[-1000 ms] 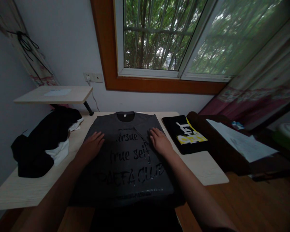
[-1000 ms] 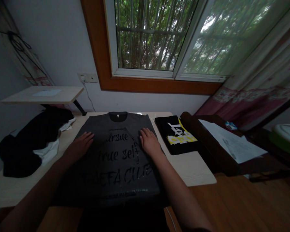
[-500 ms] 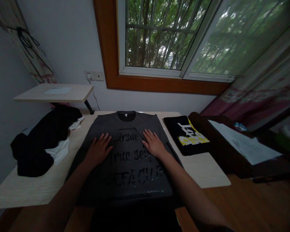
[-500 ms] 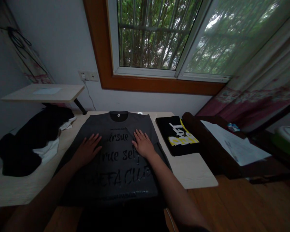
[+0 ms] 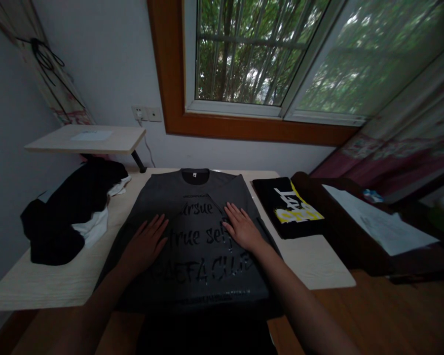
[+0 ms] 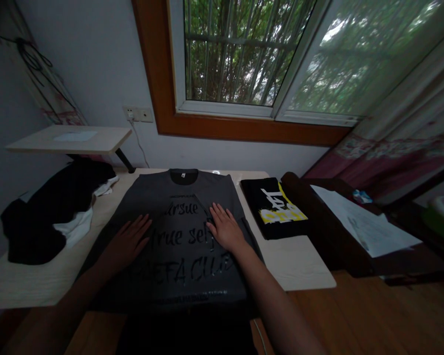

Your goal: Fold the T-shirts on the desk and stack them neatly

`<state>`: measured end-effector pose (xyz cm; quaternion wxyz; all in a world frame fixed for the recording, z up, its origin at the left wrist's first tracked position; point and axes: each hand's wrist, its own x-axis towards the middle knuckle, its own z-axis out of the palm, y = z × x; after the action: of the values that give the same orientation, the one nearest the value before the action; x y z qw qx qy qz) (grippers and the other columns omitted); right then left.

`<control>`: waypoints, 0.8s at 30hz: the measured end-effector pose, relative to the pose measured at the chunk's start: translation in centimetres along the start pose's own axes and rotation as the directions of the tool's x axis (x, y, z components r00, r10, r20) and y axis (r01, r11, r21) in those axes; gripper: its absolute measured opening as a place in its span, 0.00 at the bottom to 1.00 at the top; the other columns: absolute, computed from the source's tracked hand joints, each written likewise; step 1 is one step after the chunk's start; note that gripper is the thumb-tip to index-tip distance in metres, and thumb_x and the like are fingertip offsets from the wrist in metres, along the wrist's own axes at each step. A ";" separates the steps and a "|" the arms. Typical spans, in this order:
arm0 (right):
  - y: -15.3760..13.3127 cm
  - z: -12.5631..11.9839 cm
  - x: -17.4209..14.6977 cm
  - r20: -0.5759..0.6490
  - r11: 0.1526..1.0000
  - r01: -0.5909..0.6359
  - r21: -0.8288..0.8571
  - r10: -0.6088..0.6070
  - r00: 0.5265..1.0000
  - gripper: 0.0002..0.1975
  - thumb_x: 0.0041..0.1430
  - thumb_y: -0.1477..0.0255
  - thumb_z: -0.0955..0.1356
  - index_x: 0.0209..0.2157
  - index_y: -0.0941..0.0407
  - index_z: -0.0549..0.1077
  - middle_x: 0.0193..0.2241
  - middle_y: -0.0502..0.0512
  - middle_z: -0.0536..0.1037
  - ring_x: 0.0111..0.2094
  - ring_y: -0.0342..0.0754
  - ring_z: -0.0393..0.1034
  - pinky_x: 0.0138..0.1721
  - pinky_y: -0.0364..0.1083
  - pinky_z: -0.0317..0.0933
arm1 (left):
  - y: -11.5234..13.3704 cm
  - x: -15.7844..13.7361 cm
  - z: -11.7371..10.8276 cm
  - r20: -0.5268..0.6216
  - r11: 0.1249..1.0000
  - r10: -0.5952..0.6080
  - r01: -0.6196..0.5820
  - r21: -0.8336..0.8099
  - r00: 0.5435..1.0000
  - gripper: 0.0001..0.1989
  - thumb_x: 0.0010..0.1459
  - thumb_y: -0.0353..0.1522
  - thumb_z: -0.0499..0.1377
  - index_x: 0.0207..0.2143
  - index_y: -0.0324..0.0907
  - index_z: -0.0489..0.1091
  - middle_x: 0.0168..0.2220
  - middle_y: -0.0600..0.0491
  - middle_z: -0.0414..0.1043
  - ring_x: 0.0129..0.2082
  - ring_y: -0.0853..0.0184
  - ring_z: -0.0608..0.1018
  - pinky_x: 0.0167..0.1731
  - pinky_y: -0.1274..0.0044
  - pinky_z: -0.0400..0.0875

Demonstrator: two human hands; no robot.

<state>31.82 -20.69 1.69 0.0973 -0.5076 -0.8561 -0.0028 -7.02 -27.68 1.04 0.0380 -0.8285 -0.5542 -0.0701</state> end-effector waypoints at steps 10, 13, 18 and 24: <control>0.3 0.4 -1.2 -0.028 0.999 0.000 0.045 0.001 1.000 0.31 0.74 0.58 0.58 0.72 0.56 0.54 0.72 0.61 0.54 0.73 0.54 0.47 0.71 0.59 0.47 | -0.1 -0.8 0.1 -0.074 0.999 0.054 -0.053 0.013 0.996 0.29 0.72 0.41 0.47 0.71 0.45 0.54 0.73 0.49 0.51 0.72 0.58 0.57 0.70 0.59 0.53; 0.4 0.4 -1.6 -0.041 0.998 0.007 0.062 -0.004 0.999 0.31 0.73 0.59 0.58 0.72 0.55 0.54 0.72 0.60 0.54 0.73 0.53 0.48 0.71 0.59 0.47 | -0.1 -0.8 0.2 -0.089 0.998 0.060 -0.059 0.012 0.994 0.29 0.71 0.41 0.48 0.71 0.45 0.54 0.73 0.49 0.51 0.72 0.58 0.57 0.70 0.59 0.53; 0.4 0.0 -2.5 -0.054 0.996 -0.003 0.087 0.008 0.999 0.30 0.74 0.60 0.58 0.72 0.55 0.55 0.72 0.59 0.54 0.72 0.53 0.49 0.71 0.59 0.48 | -0.2 -0.8 0.2 -0.105 0.998 0.055 -0.057 -0.007 0.993 0.29 0.71 0.41 0.48 0.71 0.47 0.55 0.73 0.49 0.51 0.72 0.58 0.58 0.69 0.59 0.55; 0.2 -0.4 -3.7 -0.059 0.993 -0.001 0.122 0.008 0.998 0.29 0.73 0.61 0.60 0.71 0.55 0.57 0.72 0.60 0.55 0.72 0.54 0.49 0.70 0.61 0.49 | -0.1 -0.8 0.2 -0.109 0.998 0.050 -0.053 -0.025 0.993 0.29 0.71 0.41 0.48 0.71 0.48 0.55 0.73 0.49 0.52 0.71 0.57 0.59 0.68 0.58 0.56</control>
<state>33.75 -23.83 1.48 0.1534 -0.5023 -0.8503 0.0348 -7.42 -28.33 0.77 0.0581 -0.8379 -0.5289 -0.1218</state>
